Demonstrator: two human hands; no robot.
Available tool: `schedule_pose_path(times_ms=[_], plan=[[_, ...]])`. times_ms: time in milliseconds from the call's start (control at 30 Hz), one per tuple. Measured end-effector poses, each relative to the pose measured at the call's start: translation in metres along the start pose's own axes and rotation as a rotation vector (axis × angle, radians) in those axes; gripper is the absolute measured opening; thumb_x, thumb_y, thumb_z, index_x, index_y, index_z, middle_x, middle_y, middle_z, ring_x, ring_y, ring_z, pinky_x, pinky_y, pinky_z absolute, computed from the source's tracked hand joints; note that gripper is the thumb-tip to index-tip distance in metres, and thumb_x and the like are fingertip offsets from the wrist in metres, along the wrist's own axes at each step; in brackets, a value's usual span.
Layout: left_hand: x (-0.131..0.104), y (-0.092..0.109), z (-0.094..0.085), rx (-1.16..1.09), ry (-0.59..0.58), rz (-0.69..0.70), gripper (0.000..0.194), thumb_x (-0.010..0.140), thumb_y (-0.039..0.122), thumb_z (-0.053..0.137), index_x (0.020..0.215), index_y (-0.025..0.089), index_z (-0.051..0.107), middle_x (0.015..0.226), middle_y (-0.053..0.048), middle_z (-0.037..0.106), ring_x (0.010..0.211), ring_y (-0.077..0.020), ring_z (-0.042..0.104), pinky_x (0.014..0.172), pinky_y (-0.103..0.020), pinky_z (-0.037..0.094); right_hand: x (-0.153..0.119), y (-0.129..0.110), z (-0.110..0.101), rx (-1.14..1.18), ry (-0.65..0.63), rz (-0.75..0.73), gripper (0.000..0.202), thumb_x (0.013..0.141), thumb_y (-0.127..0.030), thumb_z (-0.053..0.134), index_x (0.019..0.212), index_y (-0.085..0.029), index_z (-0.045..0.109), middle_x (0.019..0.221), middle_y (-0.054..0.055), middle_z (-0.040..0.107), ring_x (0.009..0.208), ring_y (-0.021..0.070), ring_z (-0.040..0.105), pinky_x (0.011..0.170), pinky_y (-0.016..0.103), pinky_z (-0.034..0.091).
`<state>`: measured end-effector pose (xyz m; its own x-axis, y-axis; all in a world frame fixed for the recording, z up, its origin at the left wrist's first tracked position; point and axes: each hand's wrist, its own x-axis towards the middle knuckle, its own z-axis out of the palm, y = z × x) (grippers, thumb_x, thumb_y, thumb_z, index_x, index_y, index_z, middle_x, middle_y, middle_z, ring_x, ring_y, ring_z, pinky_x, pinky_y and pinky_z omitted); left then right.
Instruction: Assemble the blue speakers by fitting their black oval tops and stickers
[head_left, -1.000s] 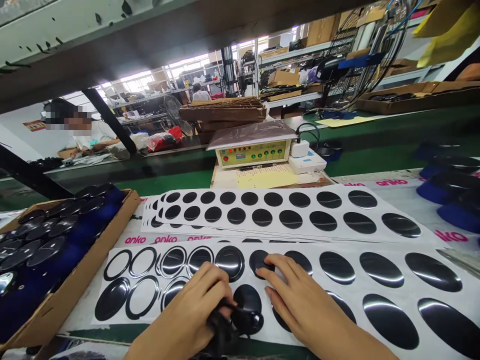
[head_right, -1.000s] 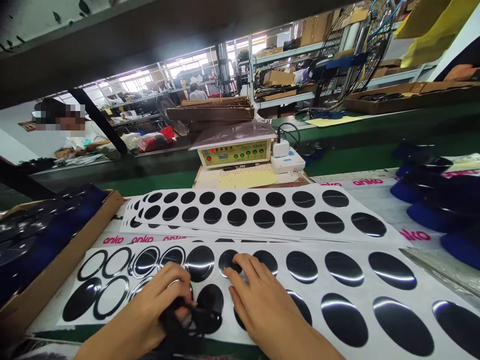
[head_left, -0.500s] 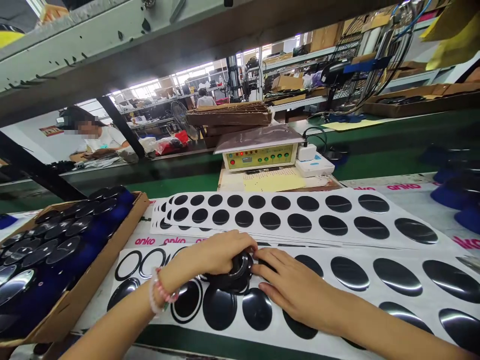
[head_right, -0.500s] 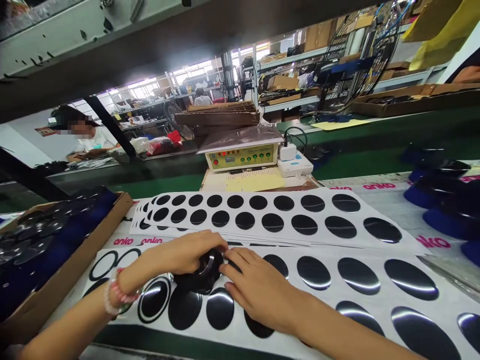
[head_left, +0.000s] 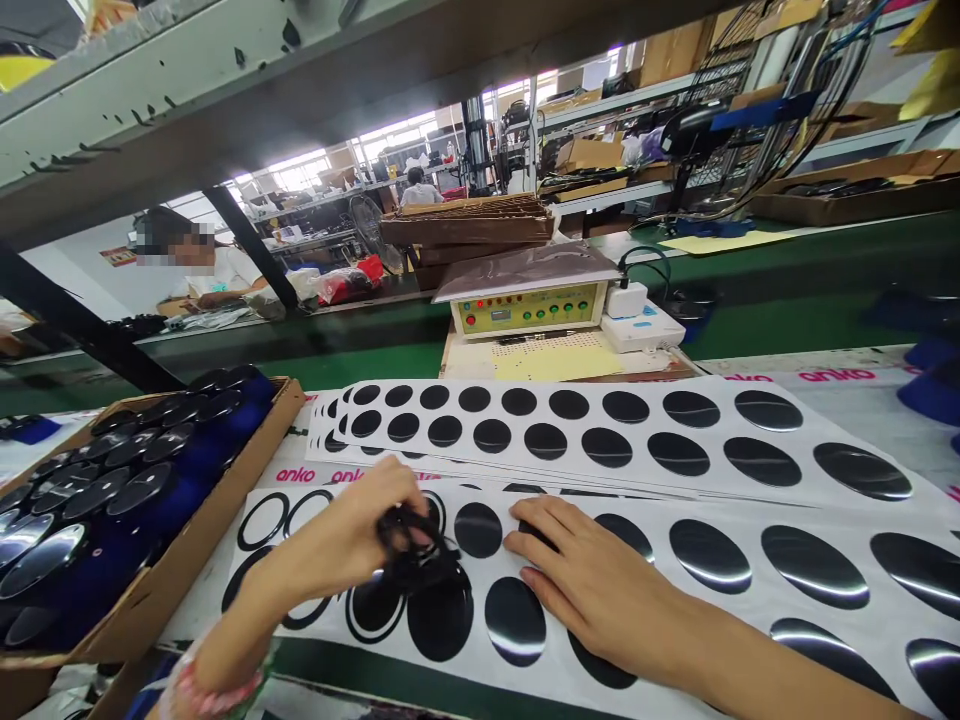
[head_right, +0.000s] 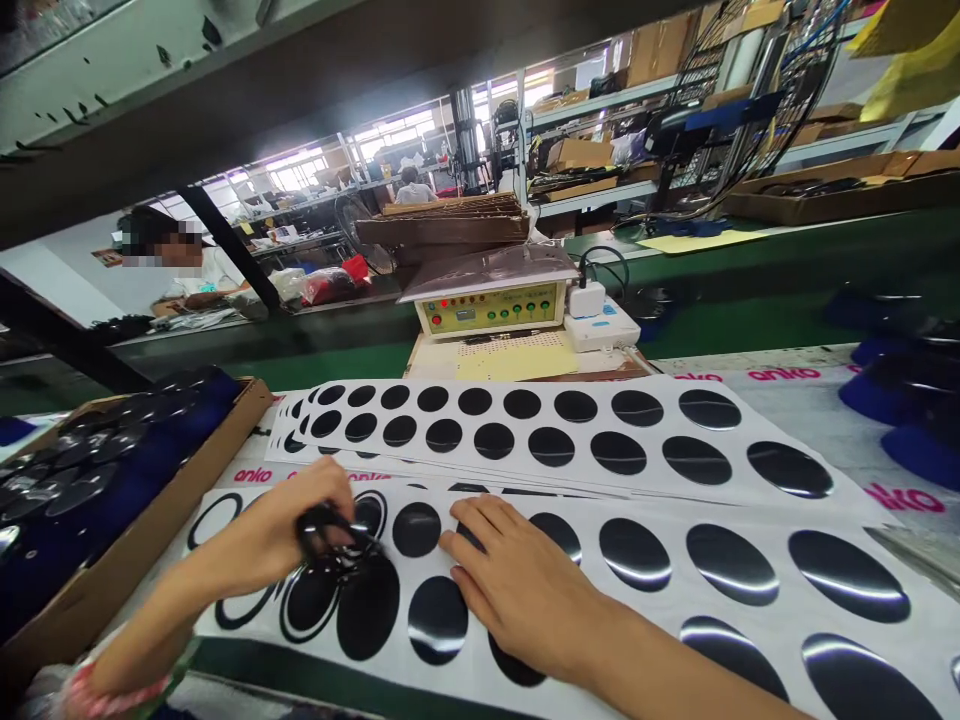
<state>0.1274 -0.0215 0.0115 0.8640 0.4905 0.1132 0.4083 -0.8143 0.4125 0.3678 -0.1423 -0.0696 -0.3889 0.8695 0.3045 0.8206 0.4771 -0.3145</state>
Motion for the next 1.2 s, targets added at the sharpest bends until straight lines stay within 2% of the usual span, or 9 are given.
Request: schedule_pose_path(times_ms=[133,233,367,500,700,867,1067,1133,1200], plan=[[-0.043,-0.002,-0.009,-0.302,0.239,-0.086,0.023,0.080,0.006,0.055,0.073,0.022,0.041,0.083,0.002,0.051,0.089,-0.0161,0.054,0.077,-0.028,0.046,0.006,-0.002,0.004,-0.129,-0.006,-0.058,0.018,0.087,-0.012,0.048,0.101,-0.016,0.058,0.111,0.011,0.056,0.101,0.0271,0.051,0.089,0.048,0.045],[-0.046,0.009,0.009,-0.271,0.044,-0.151,0.030,0.071,-0.006,0.045,0.080,0.022,0.043,0.091,0.001,0.051,0.082,-0.0132,0.053,0.073,-0.026,0.045,0.023,-0.006,0.008,-0.123,-0.044,-0.110,0.013,0.084,-0.009,0.048,0.091,-0.015,0.057,0.099,0.010,0.057,0.090,0.0249,0.052,0.082,0.044,0.048],[-0.026,0.020,0.037,-0.025,-0.220,-0.155,0.066,0.056,-0.008,0.035,0.112,0.024,0.044,0.105,-0.002,0.055,0.093,-0.0176,0.051,0.081,-0.032,0.044,0.045,-0.008,0.015,0.000,-0.054,-0.185,0.016,0.087,-0.010,0.047,0.099,-0.015,0.057,0.105,0.010,0.056,0.096,0.0231,0.050,0.083,0.039,0.047],[-0.007,0.024,0.040,0.217,-0.299,-0.071,0.058,0.056,-0.009,0.034,0.103,0.021,0.048,0.098,-0.004,0.058,0.091,-0.0221,0.049,0.073,-0.033,0.044,0.050,-0.005,0.018,0.018,-0.041,-0.154,0.014,0.089,-0.014,0.046,0.098,-0.016,0.057,0.108,0.010,0.055,0.095,0.0229,0.050,0.082,0.041,0.046],[0.003,0.024,0.032,0.167,-0.332,-0.039,0.052,0.051,-0.009,0.038,0.088,0.022,0.054,0.082,-0.001,0.055,0.083,-0.0199,0.052,0.065,-0.028,0.043,0.046,-0.005,0.017,0.026,-0.024,-0.133,0.017,0.087,-0.013,0.050,0.101,-0.018,0.058,0.106,0.009,0.056,0.095,0.0230,0.051,0.081,0.041,0.047],[-0.040,0.020,0.017,0.036,-0.250,-0.128,0.049,0.054,-0.009,0.036,0.088,0.023,0.050,0.086,0.002,0.055,0.090,-0.0174,0.048,0.076,-0.027,0.043,0.044,-0.004,0.017,0.011,0.002,-0.142,0.020,0.089,-0.016,0.047,0.107,-0.017,0.058,0.109,0.010,0.056,0.096,0.0246,0.051,0.081,0.042,0.047],[-0.098,0.009,-0.012,-0.124,0.346,-0.295,0.025,0.081,0.008,0.053,0.071,0.023,0.036,0.082,0.001,0.045,0.089,-0.0162,0.050,0.088,-0.034,0.045,0.047,-0.006,0.017,-0.076,-0.027,-0.174,0.021,0.086,-0.012,0.046,0.103,-0.016,0.058,0.108,0.012,0.056,0.094,0.0255,0.051,0.080,0.043,0.046],[-0.085,0.007,-0.011,-0.099,0.330,-0.265,0.026,0.082,0.008,0.051,0.068,0.022,0.034,0.089,-0.001,0.049,0.091,-0.0161,0.052,0.085,-0.032,0.046,0.050,-0.009,0.017,-0.136,-0.040,-0.262,0.020,0.082,-0.009,0.048,0.097,-0.015,0.059,0.104,0.012,0.056,0.092,0.0255,0.050,0.082,0.044,0.044],[-0.058,0.003,-0.004,-0.055,0.118,-0.219,0.023,0.076,-0.002,0.043,0.075,0.021,0.040,0.102,-0.004,0.053,0.096,-0.0161,0.053,0.083,-0.029,0.046,0.053,-0.011,0.018,-0.132,-0.068,-0.364,0.019,0.080,-0.006,0.048,0.093,-0.014,0.059,0.098,0.011,0.057,0.090,0.0246,0.050,0.082,0.041,0.045]])
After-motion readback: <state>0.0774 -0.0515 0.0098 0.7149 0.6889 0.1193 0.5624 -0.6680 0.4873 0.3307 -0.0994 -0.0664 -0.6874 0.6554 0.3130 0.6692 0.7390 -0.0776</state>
